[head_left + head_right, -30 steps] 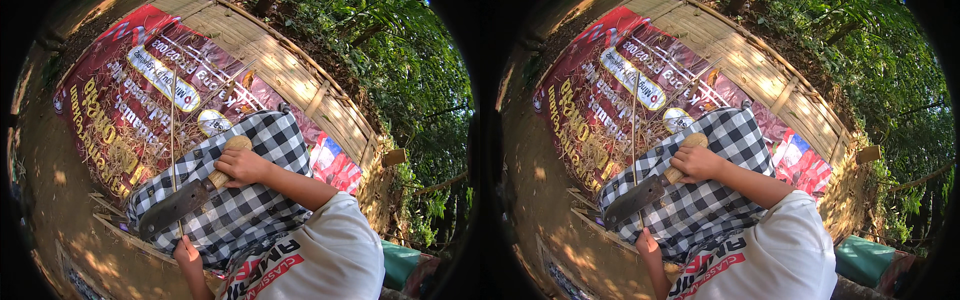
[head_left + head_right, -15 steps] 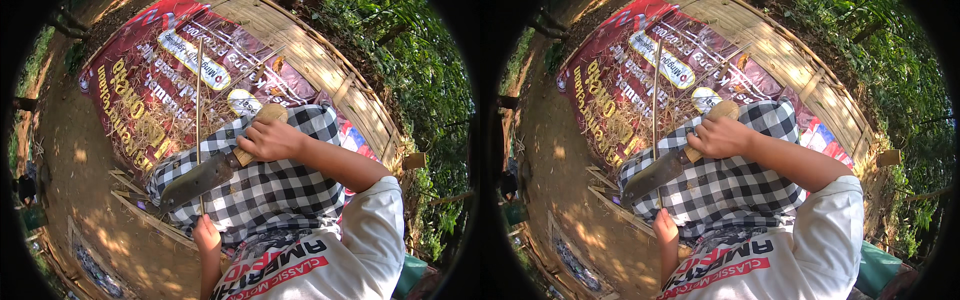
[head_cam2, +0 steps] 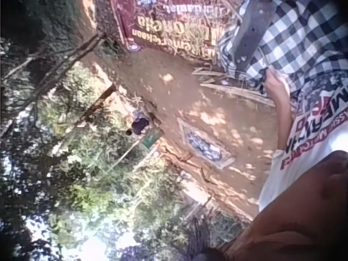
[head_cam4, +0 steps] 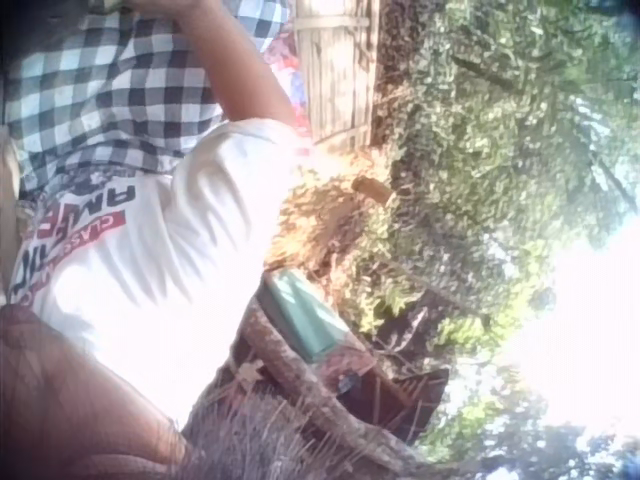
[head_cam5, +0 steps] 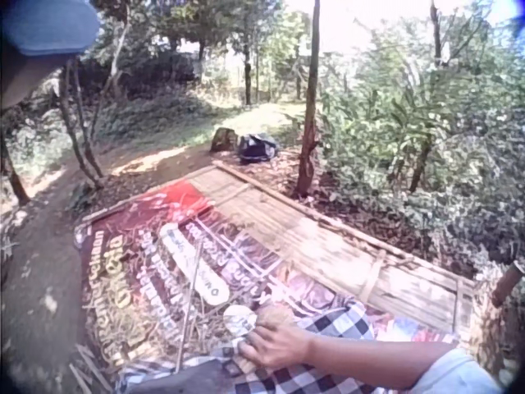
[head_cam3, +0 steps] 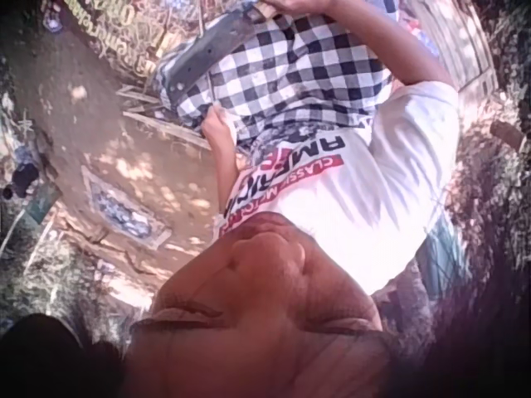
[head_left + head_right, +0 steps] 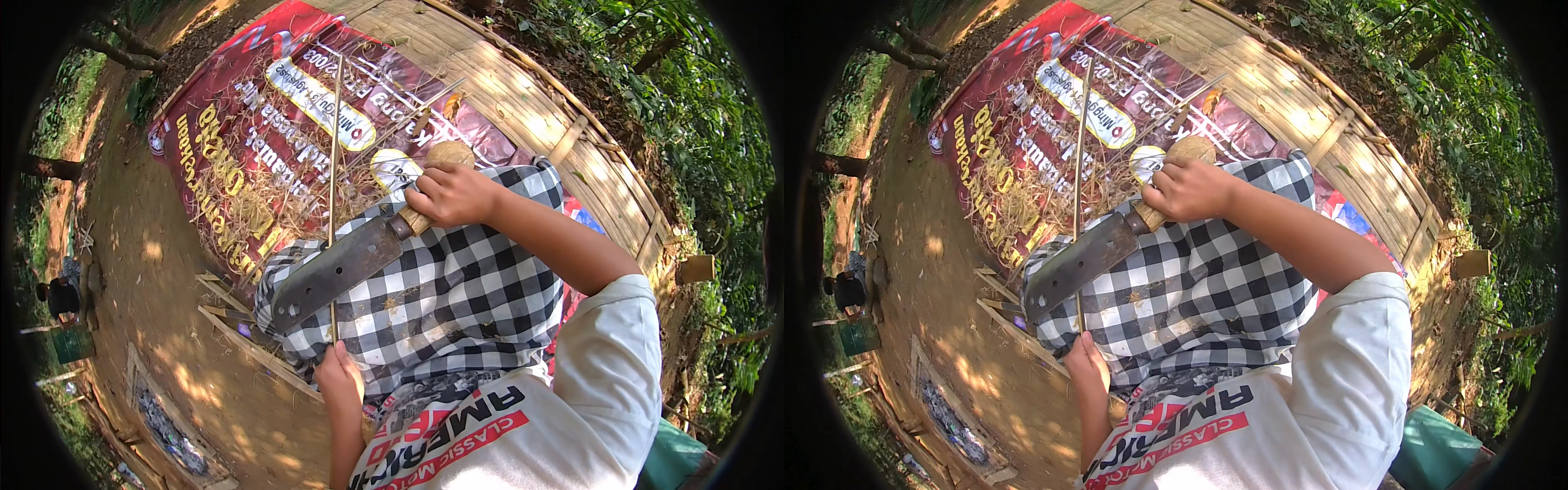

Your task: The person strips thin layers from a long bamboo stick using a large blade, then holds the stick with one hand and uses the blade to shave down the edges.

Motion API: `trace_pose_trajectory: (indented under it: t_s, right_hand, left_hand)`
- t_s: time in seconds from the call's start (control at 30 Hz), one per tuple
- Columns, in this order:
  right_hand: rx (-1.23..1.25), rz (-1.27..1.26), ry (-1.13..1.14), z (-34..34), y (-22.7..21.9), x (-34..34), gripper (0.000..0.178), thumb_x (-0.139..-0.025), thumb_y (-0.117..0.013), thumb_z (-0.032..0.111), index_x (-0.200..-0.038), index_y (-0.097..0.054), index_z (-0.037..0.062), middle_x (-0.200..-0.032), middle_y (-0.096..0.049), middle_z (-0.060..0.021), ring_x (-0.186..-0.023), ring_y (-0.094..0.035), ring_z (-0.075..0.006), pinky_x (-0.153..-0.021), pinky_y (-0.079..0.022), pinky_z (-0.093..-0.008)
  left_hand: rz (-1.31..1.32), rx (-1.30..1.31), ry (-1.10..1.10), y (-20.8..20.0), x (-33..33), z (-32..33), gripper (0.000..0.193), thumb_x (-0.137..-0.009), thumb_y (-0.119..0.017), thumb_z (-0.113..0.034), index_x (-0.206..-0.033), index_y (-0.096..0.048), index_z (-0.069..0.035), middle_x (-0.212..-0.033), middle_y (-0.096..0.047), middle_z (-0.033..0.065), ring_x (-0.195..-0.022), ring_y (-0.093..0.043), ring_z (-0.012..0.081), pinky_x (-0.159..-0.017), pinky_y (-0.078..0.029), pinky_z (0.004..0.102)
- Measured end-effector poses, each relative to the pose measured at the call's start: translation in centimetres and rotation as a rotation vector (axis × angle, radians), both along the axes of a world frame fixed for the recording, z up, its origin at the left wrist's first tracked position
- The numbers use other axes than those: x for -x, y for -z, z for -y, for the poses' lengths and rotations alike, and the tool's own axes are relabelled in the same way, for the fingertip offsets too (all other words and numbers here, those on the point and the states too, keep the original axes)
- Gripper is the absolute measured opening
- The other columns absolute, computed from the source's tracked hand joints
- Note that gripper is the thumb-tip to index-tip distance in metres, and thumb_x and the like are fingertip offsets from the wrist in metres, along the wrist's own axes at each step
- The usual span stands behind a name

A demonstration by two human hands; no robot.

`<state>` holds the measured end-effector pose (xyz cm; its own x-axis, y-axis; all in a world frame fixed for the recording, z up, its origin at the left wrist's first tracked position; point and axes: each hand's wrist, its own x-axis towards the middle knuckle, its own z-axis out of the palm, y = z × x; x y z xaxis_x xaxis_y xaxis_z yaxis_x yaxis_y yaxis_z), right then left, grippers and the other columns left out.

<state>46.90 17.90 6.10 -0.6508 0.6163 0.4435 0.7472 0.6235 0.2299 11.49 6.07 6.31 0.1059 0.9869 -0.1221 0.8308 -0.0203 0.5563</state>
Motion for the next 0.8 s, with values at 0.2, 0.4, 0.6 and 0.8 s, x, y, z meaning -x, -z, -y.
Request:
trace_pose_trajectory:
  t_s: [0.2, 0.4, 0.6, 0.8]
  right_hand:
    - [0.153, 0.003, 0.106, 0.9, -2.4, 0.1, 0.015, -0.075, -0.058, 0.016, -0.081, -0.053, 0.0036, -0.067, -0.057, -0.0063, -0.062, -0.062, -0.0219, -0.058, -0.05, -0.0331]
    - [0.348, -0.068, 0.119, 0.5, -0.1, 4.4, 0.013, -0.08, -0.056, 0.015, -0.083, -0.053, 0.0037, -0.067, -0.06, -0.0074, -0.059, -0.063, -0.0233, -0.056, -0.051, -0.0342]
    - [0.279, -0.169, 0.049, -2.8, 3.7, 1.5, 0.012, -0.08, -0.057, 0.017, -0.084, -0.054, 0.0062, -0.064, -0.056, -0.0051, -0.058, -0.063, -0.0228, -0.052, -0.05, -0.0353]
    - [0.243, -0.151, 0.095, -4.0, 4.5, 0.1, 0.012, -0.078, -0.056, 0.017, -0.082, -0.051, 0.0073, -0.066, -0.052, -0.0031, -0.062, -0.06, -0.0209, -0.058, -0.051, -0.0329]
  left_hand:
    - [0.05, 0.095, 0.078, -1.5, -1.6, -3.6, 0.037, -0.1, -0.045, -0.019, -0.075, -0.054, 0.006, -0.059, -0.053, 0.0264, -0.057, -0.052, 0.0472, -0.054, -0.039, 0.05]
    - [-0.036, 0.055, 0.084, 0.5, -1.7, -4.8, 0.037, -0.1, -0.044, -0.02, -0.077, -0.055, 0.006, -0.061, -0.054, 0.0265, -0.058, -0.053, 0.0466, -0.054, -0.039, 0.05]
    - [-0.068, 0.081, 0.052, 1.0, -2.8, -5.6, 0.036, -0.1, -0.045, -0.02, -0.078, -0.056, 0.006, -0.06, -0.053, 0.0263, -0.057, -0.053, 0.0463, -0.053, -0.038, 0.0503]
    - [-0.075, 0.088, 0.043, 1.3, -2.2, -6.1, 0.036, -0.1, -0.045, -0.02, -0.078, -0.058, 0.006, -0.062, -0.054, 0.0278, -0.059, -0.054, 0.0475, -0.054, -0.038, 0.0511]
